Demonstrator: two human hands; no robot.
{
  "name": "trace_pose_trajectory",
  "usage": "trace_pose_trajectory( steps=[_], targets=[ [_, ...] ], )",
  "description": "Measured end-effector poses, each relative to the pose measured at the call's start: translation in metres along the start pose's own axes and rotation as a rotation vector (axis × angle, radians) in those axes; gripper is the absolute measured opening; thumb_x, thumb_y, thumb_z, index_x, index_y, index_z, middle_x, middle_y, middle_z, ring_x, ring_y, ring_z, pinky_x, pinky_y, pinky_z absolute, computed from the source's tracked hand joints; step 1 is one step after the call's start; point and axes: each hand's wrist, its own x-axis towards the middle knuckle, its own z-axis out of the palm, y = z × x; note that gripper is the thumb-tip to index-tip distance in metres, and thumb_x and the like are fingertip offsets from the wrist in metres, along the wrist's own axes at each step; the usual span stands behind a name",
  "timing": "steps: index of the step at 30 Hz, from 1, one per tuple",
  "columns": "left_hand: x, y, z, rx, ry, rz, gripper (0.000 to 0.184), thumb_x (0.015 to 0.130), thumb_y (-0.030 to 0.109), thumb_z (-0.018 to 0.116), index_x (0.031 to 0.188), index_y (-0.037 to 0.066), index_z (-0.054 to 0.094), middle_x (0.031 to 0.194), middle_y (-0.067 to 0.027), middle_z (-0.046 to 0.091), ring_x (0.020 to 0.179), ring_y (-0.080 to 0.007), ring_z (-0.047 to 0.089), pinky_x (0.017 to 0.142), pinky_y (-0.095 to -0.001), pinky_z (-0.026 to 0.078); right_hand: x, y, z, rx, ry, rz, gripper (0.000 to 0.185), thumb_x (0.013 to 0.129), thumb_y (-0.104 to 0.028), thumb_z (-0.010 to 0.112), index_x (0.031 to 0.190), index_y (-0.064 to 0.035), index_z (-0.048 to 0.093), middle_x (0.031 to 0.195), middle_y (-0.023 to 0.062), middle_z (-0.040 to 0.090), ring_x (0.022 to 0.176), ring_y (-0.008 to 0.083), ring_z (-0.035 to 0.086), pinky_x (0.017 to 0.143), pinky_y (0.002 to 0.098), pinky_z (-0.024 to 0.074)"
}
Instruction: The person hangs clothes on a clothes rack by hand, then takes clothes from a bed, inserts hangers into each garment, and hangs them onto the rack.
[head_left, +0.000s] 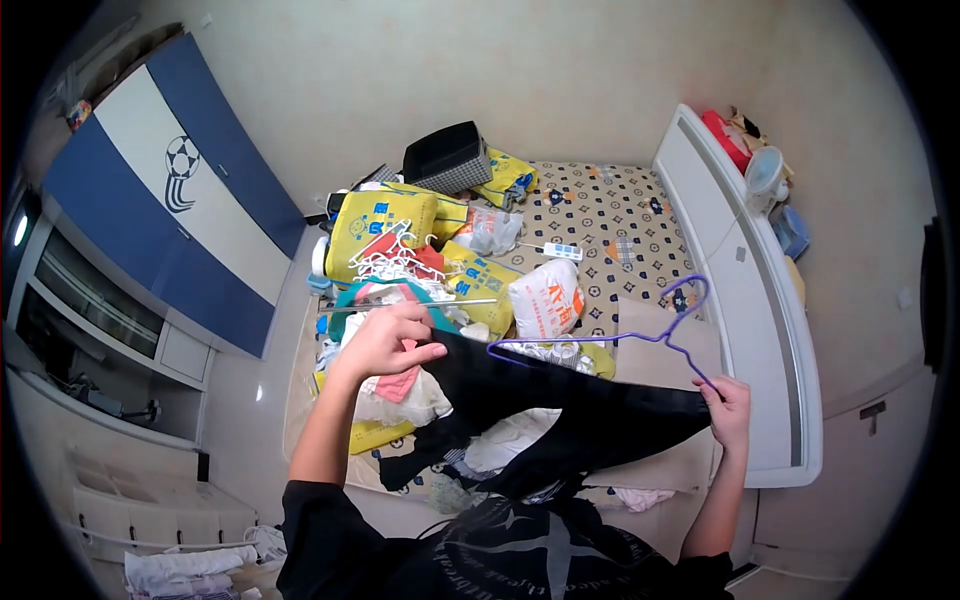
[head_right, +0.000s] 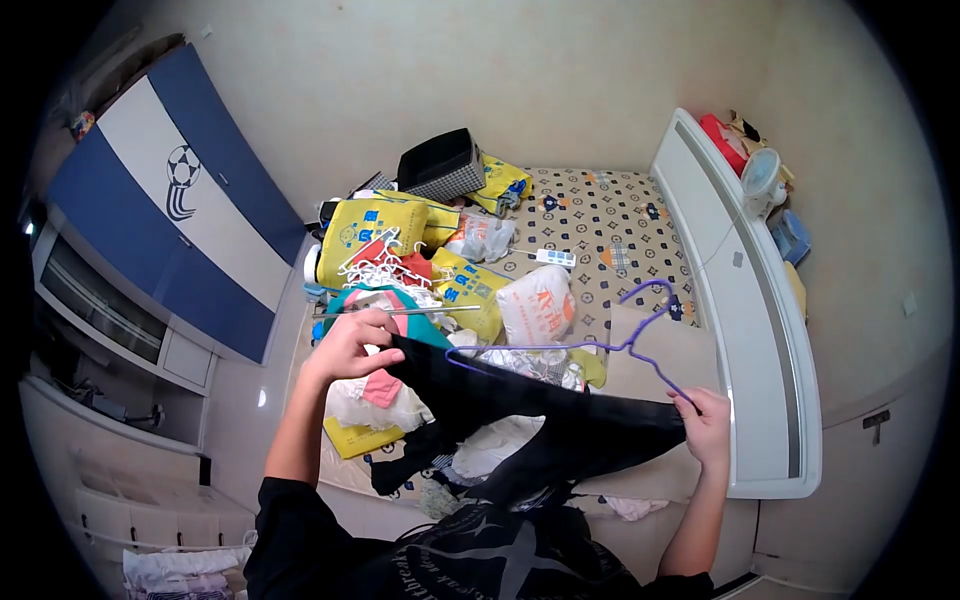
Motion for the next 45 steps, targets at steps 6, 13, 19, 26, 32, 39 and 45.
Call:
trace_pose_trajectory(
  steps=[6,13,19,26,32,39,45],
  targets=[
    [0.025,0.037,0.003,0.083,-0.033,0.087,0.031,0.080,0.031,0.080,0.074,0.005,0.063,0.081,-0.0066,0.062,0.074,-0.0280,0.063,0.062,-0.0360,0.050,0.009,-0.022,0.017,-0.004,-0.151,-0.110,0.008,0.085,-0.003,0.067,0.088,0.0012,0.074,0.071,0.0126,0.067,0.064,0.0230,0.064,0.059,0.0319,0.0466],
    [0.048,0.060,0.054,-0.228,-0.036,-0.016,0.028,0.087,0.036,0.073,0.091,0.009,0.066,0.085,-0.0087,0.062,0.076,-0.0339,0.064,0.065,-0.0420,0.051,0.023,-0.034,0.037,0.060,-0.232,-0.188,0.008,0.084,-0.006,0.070,0.086,0.0009,0.073,0.072,0.0138,0.067,0.063,0.0257,0.063,0.059,0.0335,0.0462],
    [0.052,0.055,0.058,-0.245,-0.142,0.050,0.017,0.095,0.024,0.063,0.096,0.008,0.067,0.092,-0.0099,0.065,0.083,-0.0319,0.065,0.069,-0.0389,0.051,0.030,-0.017,0.034,0.184,-0.178,-0.125,0.029,0.092,-0.027,0.062,0.095,0.0004,0.073,0.083,0.0111,0.069,0.076,0.0227,0.064,0.070,0.0328,0.0474],
    [0.083,0.095,-0.021,-0.263,-0.049,0.012,0.013,0.096,0.016,0.062,0.095,0.005,0.069,0.077,-0.0107,0.066,0.070,-0.0284,0.065,0.067,-0.0338,0.051,0.012,0.102,0.105,1.192,0.115,0.504,0.062,0.102,-0.051,0.047,0.138,0.0000,0.053,0.132,0.0154,0.060,0.128,0.0267,0.053,0.111,0.0385,0.0391],
    [0.142,0.133,-0.043,-0.483,0.034,-0.034,0.028,0.103,0.022,0.052,0.091,0.000,0.063,0.086,-0.0044,0.062,0.085,-0.0142,0.057,0.081,-0.0279,0.046,-0.036,0.117,0.224,1.287,-0.078,0.990,0.058,0.100,-0.046,0.051,0.136,-0.0005,0.054,0.129,0.0137,0.061,0.123,0.0254,0.054,0.108,0.0376,0.0410],
    [0.210,0.143,-0.021,-0.694,0.073,-0.056,0.030,0.106,0.028,0.051,0.093,0.003,0.062,0.092,0.0018,0.060,0.091,-0.0088,0.051,0.086,-0.0238,0.040,-0.127,0.164,0.248,0.984,-0.250,1.095,0.053,0.099,-0.040,0.056,0.134,-0.0010,0.056,0.126,0.0118,0.063,0.117,0.0238,0.056,0.104,0.0367,0.0431],
    [0.254,0.101,0.043,-0.896,0.132,-0.251,0.032,0.104,0.036,0.052,0.091,0.009,0.063,0.086,0.0060,0.056,0.082,-0.0045,0.046,0.077,-0.0209,0.038,-0.234,0.217,0.159,0.665,-0.225,1.104,0.049,0.097,-0.035,0.060,0.132,-0.0015,0.057,0.123,0.0102,0.064,0.113,0.0225,0.058,0.101,0.0358,0.0449]
  ],
)
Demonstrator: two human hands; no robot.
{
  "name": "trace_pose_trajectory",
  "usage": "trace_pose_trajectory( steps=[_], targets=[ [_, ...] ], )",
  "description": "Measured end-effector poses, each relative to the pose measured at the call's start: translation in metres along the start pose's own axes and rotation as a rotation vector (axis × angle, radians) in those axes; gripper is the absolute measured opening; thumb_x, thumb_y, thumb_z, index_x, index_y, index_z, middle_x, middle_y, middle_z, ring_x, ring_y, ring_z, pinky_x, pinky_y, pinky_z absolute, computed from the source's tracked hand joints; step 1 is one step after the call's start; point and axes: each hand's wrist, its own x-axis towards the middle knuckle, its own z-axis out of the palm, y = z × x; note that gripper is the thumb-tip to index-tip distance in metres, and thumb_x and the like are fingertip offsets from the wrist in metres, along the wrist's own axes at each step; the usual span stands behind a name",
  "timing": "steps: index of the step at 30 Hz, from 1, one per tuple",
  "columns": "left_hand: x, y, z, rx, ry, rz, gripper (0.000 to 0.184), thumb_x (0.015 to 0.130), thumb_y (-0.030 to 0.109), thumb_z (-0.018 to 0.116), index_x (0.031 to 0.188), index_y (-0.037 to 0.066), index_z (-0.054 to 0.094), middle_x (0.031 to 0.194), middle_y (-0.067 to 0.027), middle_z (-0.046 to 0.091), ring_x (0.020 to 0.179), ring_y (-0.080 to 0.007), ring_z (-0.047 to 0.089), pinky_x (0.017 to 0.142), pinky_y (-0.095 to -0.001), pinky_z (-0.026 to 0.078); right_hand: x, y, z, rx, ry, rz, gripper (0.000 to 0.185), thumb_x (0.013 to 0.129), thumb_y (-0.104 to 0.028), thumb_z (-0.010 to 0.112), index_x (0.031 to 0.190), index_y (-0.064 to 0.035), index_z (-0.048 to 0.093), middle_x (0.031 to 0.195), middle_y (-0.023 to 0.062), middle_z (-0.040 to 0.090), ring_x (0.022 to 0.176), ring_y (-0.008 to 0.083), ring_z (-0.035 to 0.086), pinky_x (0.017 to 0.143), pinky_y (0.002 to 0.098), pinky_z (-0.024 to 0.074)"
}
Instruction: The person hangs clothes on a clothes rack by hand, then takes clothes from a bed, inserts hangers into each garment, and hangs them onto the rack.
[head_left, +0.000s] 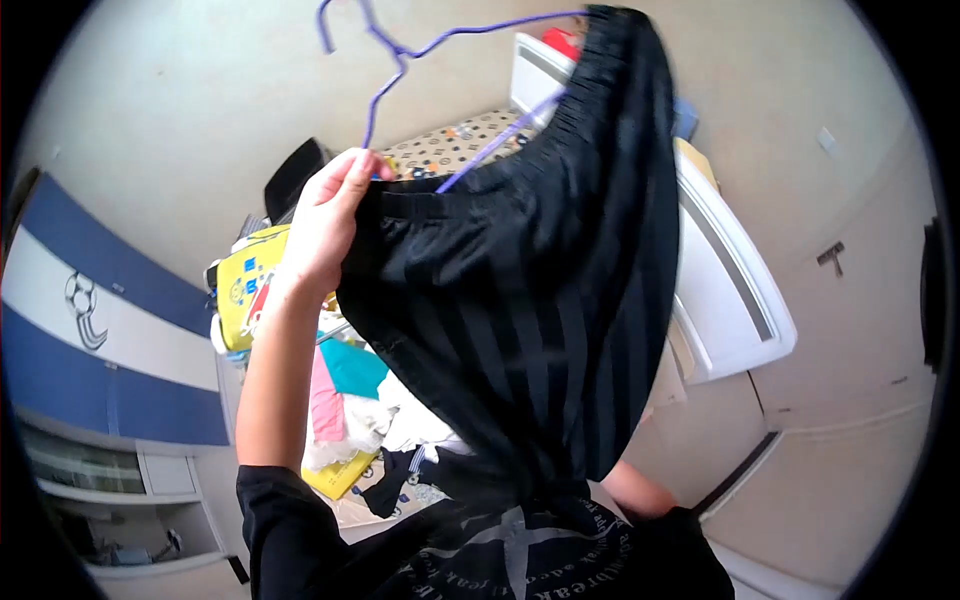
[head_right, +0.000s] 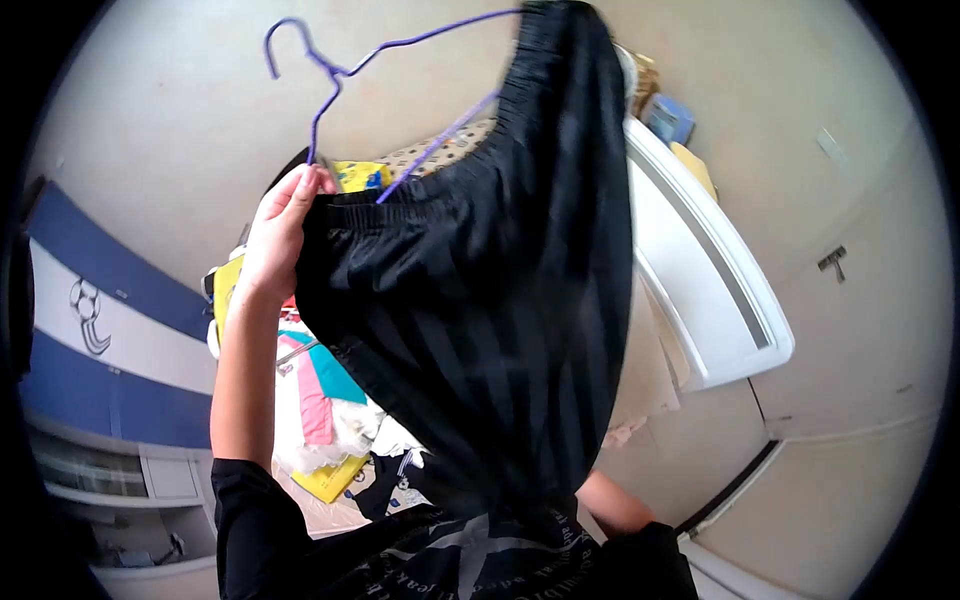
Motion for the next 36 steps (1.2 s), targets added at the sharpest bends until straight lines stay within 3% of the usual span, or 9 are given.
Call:
trace_pose_trajectory(
  steps=[4,8,10,13,20,28,31,34,36],
  targets=[
    [0.026,-0.069,0.034,-0.113,0.000,-0.091,0.029,0.105,0.038,0.052,0.092,0.013,0.058,0.083,0.0086,0.049,0.076,-0.0026,0.042,0.067,-0.0200,0.036,-0.064,0.049,-0.092,-0.087,0.113,-0.008,0.046,0.096,-0.032,0.062,0.131,-0.0018,0.058,0.121,0.0091,0.065,0.109,0.0217,0.059,0.098,0.0353,0.0462],
    [0.033,-0.157,0.100,-0.201,-0.069,-0.234,0.030,0.106,0.036,0.048,0.094,0.012,0.062,0.080,0.0066,0.054,0.074,-0.0041,0.046,0.068,-0.0215,0.038,-0.149,0.067,-0.160,-0.078,0.135,0.008,0.044,0.095,-0.029,0.065,0.130,-0.0021,0.059,0.120,0.0080,0.066,0.106,0.0208,0.060,0.096,0.0347,0.0474],
    [0.031,-0.218,0.142,-0.171,-0.053,-0.294,0.030,0.107,0.034,0.047,0.095,0.012,0.063,0.078,0.0063,0.053,0.075,-0.0040,0.046,0.068,-0.0217,0.039,-0.194,0.022,-0.164,-0.102,0.118,0.011,0.041,0.093,-0.026,0.069,0.127,-0.0043,0.062,0.114,0.0057,0.068,0.098,0.0191,0.061,0.091,0.0340,0.0487],
    [0.017,-0.305,0.208,-0.036,-0.148,-0.270,0.031,0.108,0.031,0.045,0.095,0.009,0.063,0.081,0.0059,0.053,0.078,-0.0053,0.045,0.073,-0.0220,0.039,-0.209,0.056,-0.199,-0.074,0.338,0.169,0.032,0.093,-0.023,0.069,0.116,-0.0010,0.065,0.102,0.0031,0.067,0.090,0.0139,0.057,0.082,0.0336,0.0476],
    [0.009,-0.458,0.330,0.017,-0.378,-0.485,0.030,0.108,0.028,0.044,0.100,0.007,0.063,0.094,0.0026,0.057,0.093,-0.0089,0.049,0.088,-0.0235,0.039,-0.143,0.189,-0.269,-0.324,0.790,0.268,0.031,0.097,-0.028,0.065,0.101,0.0025,0.063,0.081,0.0004,0.060,0.077,0.0130,0.050,0.071,0.0339,0.0437],
    [0.044,-0.621,0.401,0.158,-0.459,-0.468,0.031,0.104,0.029,0.050,0.112,0.005,0.068,0.098,-0.0084,0.069,0.093,-0.0186,0.061,0.087,-0.0316,0.048,-0.008,0.259,-0.280,-0.081,0.797,0.314,0.031,0.097,-0.024,0.063,0.105,0.0056,0.064,0.080,0.0046,0.062,0.074,0.0150,0.052,0.068,0.0355,0.0446],
    [0.044,-0.650,0.405,0.326,-0.391,-0.520,0.034,0.102,0.030,0.054,0.122,0.006,0.066,0.099,-0.0115,0.069,0.091,-0.0203,0.063,0.084,-0.0326,0.049,0.019,0.282,-0.259,-0.204,0.807,0.304,0.030,0.096,-0.022,0.063,0.107,0.0055,0.064,0.085,0.0080,0.067,0.078,0.0168,0.058,0.072,0.0360,0.0468],
    [0.044,-0.653,0.403,0.182,-0.217,-0.653,0.039,0.100,0.031,0.058,0.130,0.006,0.061,0.102,-0.0142,0.070,0.090,-0.0228,0.064,0.082,-0.0333,0.051,0.028,0.289,-0.239,-0.204,0.798,0.340,0.030,0.097,-0.021,0.062,0.112,0.0046,0.063,0.093,0.0094,0.069,0.083,0.0178,0.060,0.077,0.0343,0.0473],
    [0.044,-0.629,0.395,0.081,-0.176,-0.674,0.043,0.099,0.028,0.059,0.136,0.006,0.056,0.112,-0.0155,0.067,0.101,-0.0246,0.064,0.092,-0.0318,0.049,0.032,0.290,-0.223,-0.106,0.816,0.203,0.030,0.098,-0.019,0.061,0.118,0.0018,0.062,0.101,0.0098,0.070,0.090,0.0200,0.062,0.084,0.0331,0.0484]
  ],
)
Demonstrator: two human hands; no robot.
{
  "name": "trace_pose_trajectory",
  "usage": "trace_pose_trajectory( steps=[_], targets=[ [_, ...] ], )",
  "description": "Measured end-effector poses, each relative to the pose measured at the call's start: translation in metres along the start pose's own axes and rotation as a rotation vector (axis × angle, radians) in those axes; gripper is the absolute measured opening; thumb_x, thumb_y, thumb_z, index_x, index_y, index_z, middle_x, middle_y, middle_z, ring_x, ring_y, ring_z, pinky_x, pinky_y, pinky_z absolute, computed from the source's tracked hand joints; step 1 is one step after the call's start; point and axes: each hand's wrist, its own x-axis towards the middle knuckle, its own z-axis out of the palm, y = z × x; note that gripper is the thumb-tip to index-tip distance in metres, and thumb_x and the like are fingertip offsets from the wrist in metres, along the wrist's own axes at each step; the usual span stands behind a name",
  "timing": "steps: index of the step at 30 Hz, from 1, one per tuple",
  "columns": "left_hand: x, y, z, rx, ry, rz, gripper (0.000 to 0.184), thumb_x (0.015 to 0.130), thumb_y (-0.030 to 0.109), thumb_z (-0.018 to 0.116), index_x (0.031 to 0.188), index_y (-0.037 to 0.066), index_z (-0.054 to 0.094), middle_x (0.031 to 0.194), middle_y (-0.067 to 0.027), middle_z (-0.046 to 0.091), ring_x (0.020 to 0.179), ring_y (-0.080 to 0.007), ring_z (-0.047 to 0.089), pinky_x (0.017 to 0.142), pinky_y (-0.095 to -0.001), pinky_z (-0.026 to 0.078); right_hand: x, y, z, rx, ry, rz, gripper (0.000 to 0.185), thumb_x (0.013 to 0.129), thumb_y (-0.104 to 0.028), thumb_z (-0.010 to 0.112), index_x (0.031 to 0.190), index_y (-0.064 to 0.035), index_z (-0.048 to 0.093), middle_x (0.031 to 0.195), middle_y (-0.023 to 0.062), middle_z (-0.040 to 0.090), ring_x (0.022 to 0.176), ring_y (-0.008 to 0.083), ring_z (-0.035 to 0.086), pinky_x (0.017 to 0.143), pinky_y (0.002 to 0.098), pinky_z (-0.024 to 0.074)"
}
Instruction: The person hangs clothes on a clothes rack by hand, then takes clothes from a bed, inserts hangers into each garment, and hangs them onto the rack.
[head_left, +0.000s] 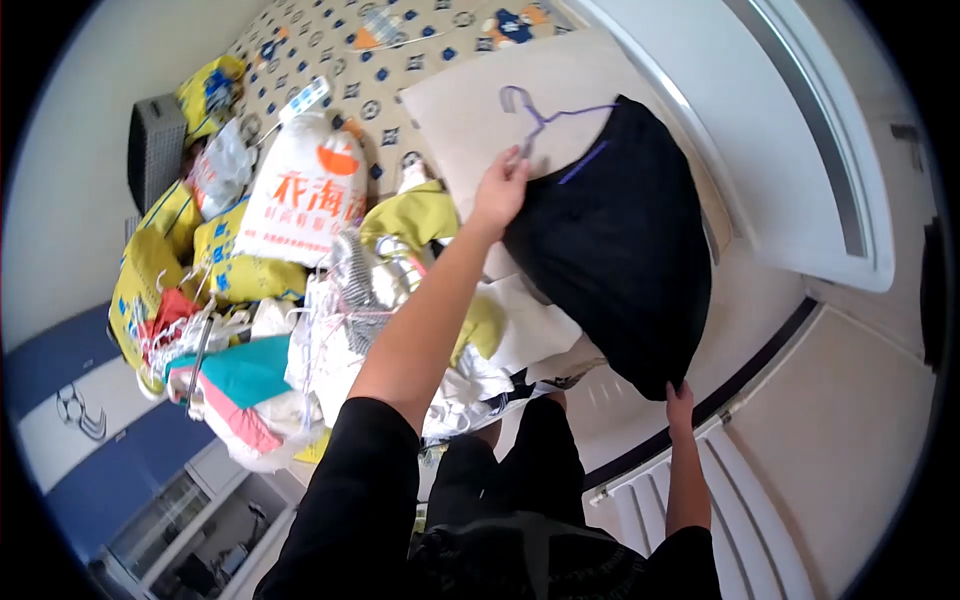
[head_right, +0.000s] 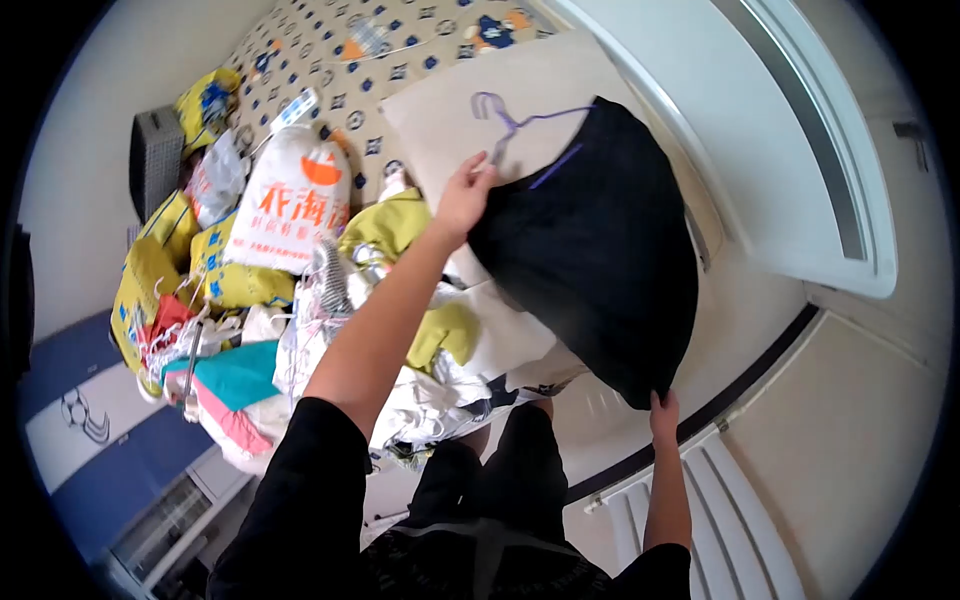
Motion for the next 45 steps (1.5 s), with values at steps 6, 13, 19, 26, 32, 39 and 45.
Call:
trace_pose_trajectory(
  steps=[6,13,19,26,32,39,45],
  targets=[
    [-0.179,0.040,-0.104,-0.317,-0.242,0.136,0.044,0.102,0.020,0.057,0.142,0.004,0.050,0.131,-0.0064,0.060,0.120,-0.0183,0.056,0.103,-0.0335,0.045,-0.030,-0.007,0.033,-0.191,-0.210,-0.144,0.026,0.097,-0.015,0.062,0.117,0.0007,0.064,0.097,0.0090,0.070,0.086,0.0175,0.066,0.081,0.0314,0.0525],
    [-0.442,-0.093,-0.251,-0.880,0.246,-0.138,0.028,0.100,0.024,0.055,0.101,-0.001,0.068,0.096,-0.0087,0.069,0.094,-0.0195,0.065,0.090,-0.0329,0.049,-0.151,-0.196,0.143,-0.377,-0.557,-0.528,0.018,0.094,-0.010,0.063,0.109,0.0001,0.065,0.098,0.0099,0.064,0.085,0.0183,0.064,0.074,0.0299,0.0524],
    [-0.569,-0.288,-0.278,-0.788,1.113,-0.660,0.024,0.098,0.026,0.053,0.103,0.006,0.066,0.094,-0.0047,0.066,0.086,-0.0149,0.062,0.076,-0.0299,0.047,-0.228,-0.282,0.256,-0.443,-0.534,-0.949,0.072,0.080,-0.021,0.078,0.140,0.0009,0.045,0.134,0.0197,0.049,0.113,0.0322,0.053,0.095,0.0396,0.0456],
    [-0.583,-0.421,-0.195,-0.792,1.084,-1.057,0.060,0.090,0.025,0.067,0.144,0.013,0.044,0.122,-0.0108,0.063,0.107,-0.0233,0.057,0.085,-0.0353,0.048,-0.245,-0.280,0.312,-0.475,-0.557,-0.706,0.093,0.075,-0.020,0.081,0.149,0.0070,0.030,0.137,0.0225,0.047,0.121,0.0315,0.050,0.101,0.0390,0.0424],
    [-0.543,-0.454,-0.174,-1.022,1.362,-0.901,0.074,0.085,0.018,0.075,0.146,0.006,0.036,0.119,-0.0135,0.063,0.104,-0.0233,0.060,0.086,-0.0375,0.050,-0.220,-0.263,0.304,-0.521,-0.482,-0.668,0.088,0.075,-0.014,0.079,0.148,0.0061,0.033,0.133,0.0185,0.048,0.113,0.0272,0.053,0.098,0.0363,0.0437],
    [-0.546,-0.491,-0.189,-0.928,1.151,-0.896,0.015,0.086,0.016,0.066,0.092,0.002,0.066,0.086,-0.0041,0.065,0.075,-0.0176,0.061,0.068,-0.0342,0.049,-0.247,-0.279,0.301,-0.545,-0.460,-0.726,0.096,0.075,-0.023,0.084,0.149,0.0028,0.029,0.128,0.0178,0.041,0.113,0.0291,0.048,0.096,0.0388,0.0448],
    [-0.568,-0.409,-0.241,-1.289,1.149,-0.441,0.031,0.089,0.028,0.050,0.103,0.004,0.063,0.103,-0.0067,0.064,0.096,-0.0214,0.060,0.087,-0.0369,0.047,-0.270,-0.335,0.326,-0.536,-0.229,-1.313,0.088,0.072,-0.016,0.079,0.146,0.0038,0.035,0.133,0.0262,0.043,0.125,0.0436,0.042,0.110,0.0472,0.0328]
  ],
)
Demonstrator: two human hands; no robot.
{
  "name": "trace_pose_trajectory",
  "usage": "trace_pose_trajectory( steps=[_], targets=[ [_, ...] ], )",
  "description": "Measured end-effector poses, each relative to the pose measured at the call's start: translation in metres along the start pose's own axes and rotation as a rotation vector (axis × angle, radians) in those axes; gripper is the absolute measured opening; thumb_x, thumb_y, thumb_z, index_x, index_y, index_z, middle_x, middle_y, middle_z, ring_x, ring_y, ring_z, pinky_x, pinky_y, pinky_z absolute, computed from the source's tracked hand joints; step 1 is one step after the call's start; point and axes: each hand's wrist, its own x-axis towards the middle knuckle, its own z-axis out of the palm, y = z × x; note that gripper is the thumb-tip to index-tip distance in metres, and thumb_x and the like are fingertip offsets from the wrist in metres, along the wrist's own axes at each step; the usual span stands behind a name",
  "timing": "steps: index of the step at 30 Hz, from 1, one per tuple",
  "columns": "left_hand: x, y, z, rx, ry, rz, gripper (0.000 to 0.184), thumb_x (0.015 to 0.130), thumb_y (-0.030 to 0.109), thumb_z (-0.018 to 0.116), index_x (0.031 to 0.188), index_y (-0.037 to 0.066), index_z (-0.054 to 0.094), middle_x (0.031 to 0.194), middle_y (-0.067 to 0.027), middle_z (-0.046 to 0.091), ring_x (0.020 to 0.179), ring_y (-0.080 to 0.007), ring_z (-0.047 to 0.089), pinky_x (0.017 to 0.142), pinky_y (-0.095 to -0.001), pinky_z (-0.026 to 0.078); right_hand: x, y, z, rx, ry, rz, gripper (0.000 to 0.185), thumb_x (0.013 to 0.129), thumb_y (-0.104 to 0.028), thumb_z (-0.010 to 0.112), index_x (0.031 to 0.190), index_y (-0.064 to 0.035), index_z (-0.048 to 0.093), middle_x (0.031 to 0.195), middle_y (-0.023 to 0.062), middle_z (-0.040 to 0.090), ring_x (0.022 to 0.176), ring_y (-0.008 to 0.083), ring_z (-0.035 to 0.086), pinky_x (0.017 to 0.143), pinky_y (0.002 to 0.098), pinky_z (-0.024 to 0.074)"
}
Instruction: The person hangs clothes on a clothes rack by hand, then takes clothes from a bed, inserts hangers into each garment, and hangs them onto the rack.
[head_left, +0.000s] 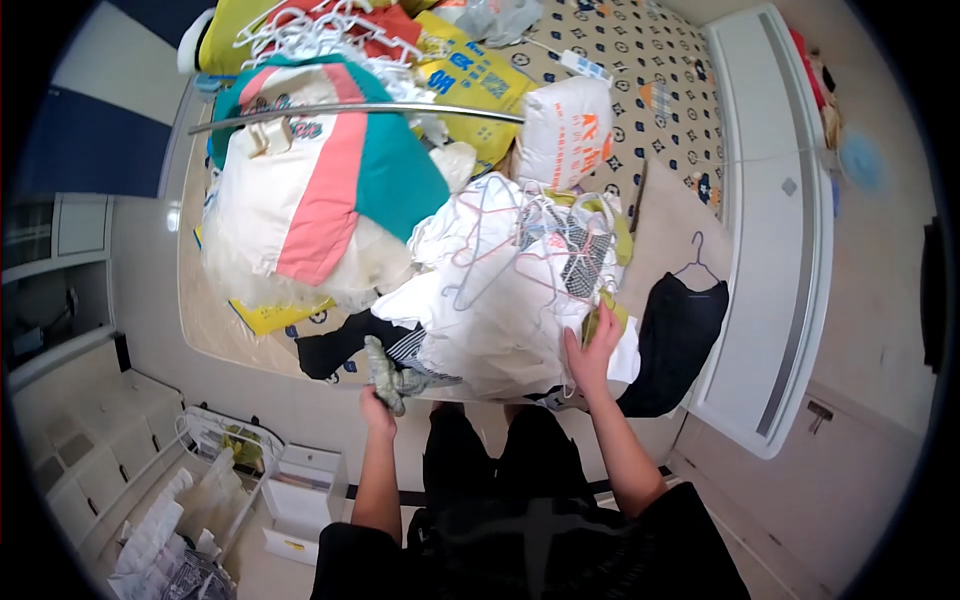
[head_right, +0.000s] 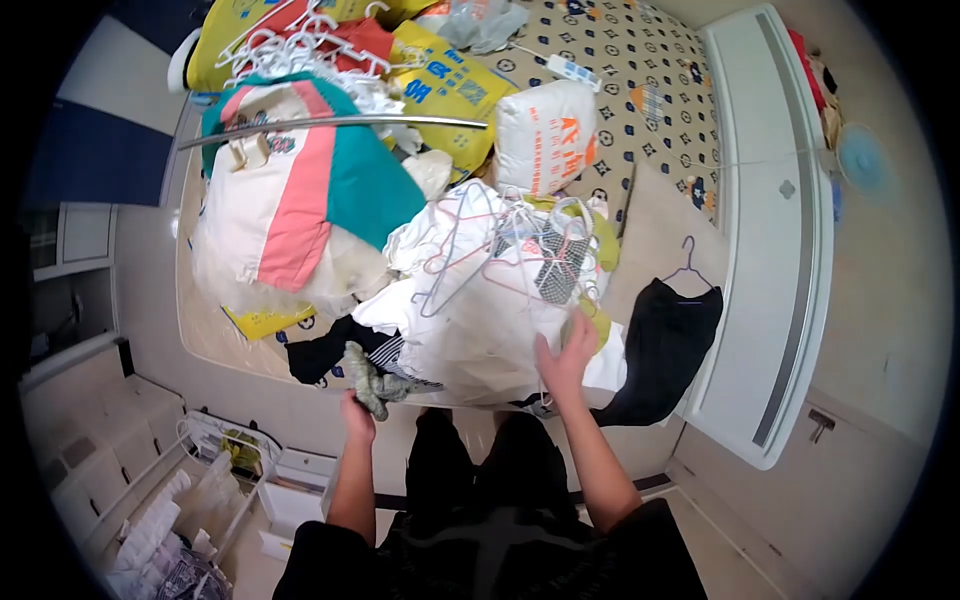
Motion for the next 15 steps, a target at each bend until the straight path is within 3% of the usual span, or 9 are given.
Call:
trace_pose_trajectory(
  steps=[3,4,7,8,12,15],
  targets=[
    [-0.054,0.058,0.034,-0.150,-0.055,0.025,0.037,0.090,0.029,0.049,0.114,0.003,0.061,0.117,-0.0069,0.063,0.110,-0.0233,0.058,0.098,-0.0391,0.044,0.043,0.009,0.007,0.023,0.061,-0.015,0.085,0.070,-0.009,0.072,0.145,0.0040,0.036,0.135,0.0291,0.045,0.129,0.0456,0.041,0.111,0.0496,0.0319],
    [-0.062,0.072,0.037,-0.157,-0.169,0.055,0.044,0.091,0.031,0.048,0.124,0.004,0.057,0.129,-0.0081,0.061,0.122,-0.0252,0.055,0.107,-0.0415,0.039,0.054,0.012,0.009,-0.052,0.091,-0.017,0.084,0.068,-0.008,0.067,0.145,0.0040,0.036,0.134,0.0284,0.047,0.127,0.0454,0.044,0.109,0.0510,0.0336],
    [-0.101,0.115,0.061,-0.241,-0.294,0.016,0.045,0.091,0.030,0.047,0.125,0.004,0.058,0.130,-0.0093,0.061,0.124,-0.0263,0.055,0.109,-0.0431,0.039,0.076,0.023,0.004,-0.231,-0.165,0.137,0.086,0.069,-0.012,0.068,0.147,0.0029,0.035,0.125,0.0270,0.055,0.118,0.0431,0.051,0.101,0.0530,0.0387],
    [-0.107,0.123,0.062,-0.323,-0.336,0.001,0.042,0.091,0.024,0.045,0.124,0.003,0.060,0.127,-0.0105,0.064,0.120,-0.0275,0.059,0.108,-0.0445,0.041,0.081,0.025,-0.001,-0.234,-0.288,0.207,0.079,0.069,-0.017,0.072,0.141,-0.0005,0.045,0.114,0.0219,0.063,0.108,0.0396,0.057,0.091,0.0521,0.0443],
    [-0.161,0.158,0.109,-0.331,-0.427,-0.003,0.044,0.091,0.024,0.043,0.126,0.001,0.058,0.130,-0.0131,0.062,0.122,-0.0295,0.058,0.111,-0.0470,0.040,0.070,0.047,-0.005,-0.103,-0.136,0.020,0.059,0.068,-0.028,0.078,0.121,-0.0073,0.062,0.104,0.0155,0.065,0.102,0.0366,0.059,0.085,0.0465,0.0483],
    [-0.183,0.165,0.131,-0.316,-0.454,0.009,0.045,0.091,0.024,0.043,0.127,0.001,0.058,0.131,-0.0130,0.062,0.122,-0.0299,0.058,0.110,-0.0473,0.041,0.054,0.048,-0.026,0.010,-0.065,-0.027,0.059,0.069,-0.028,0.078,0.121,-0.0083,0.062,0.101,0.0152,0.064,0.101,0.0371,0.059,0.086,0.0473,0.0483]
  ],
)
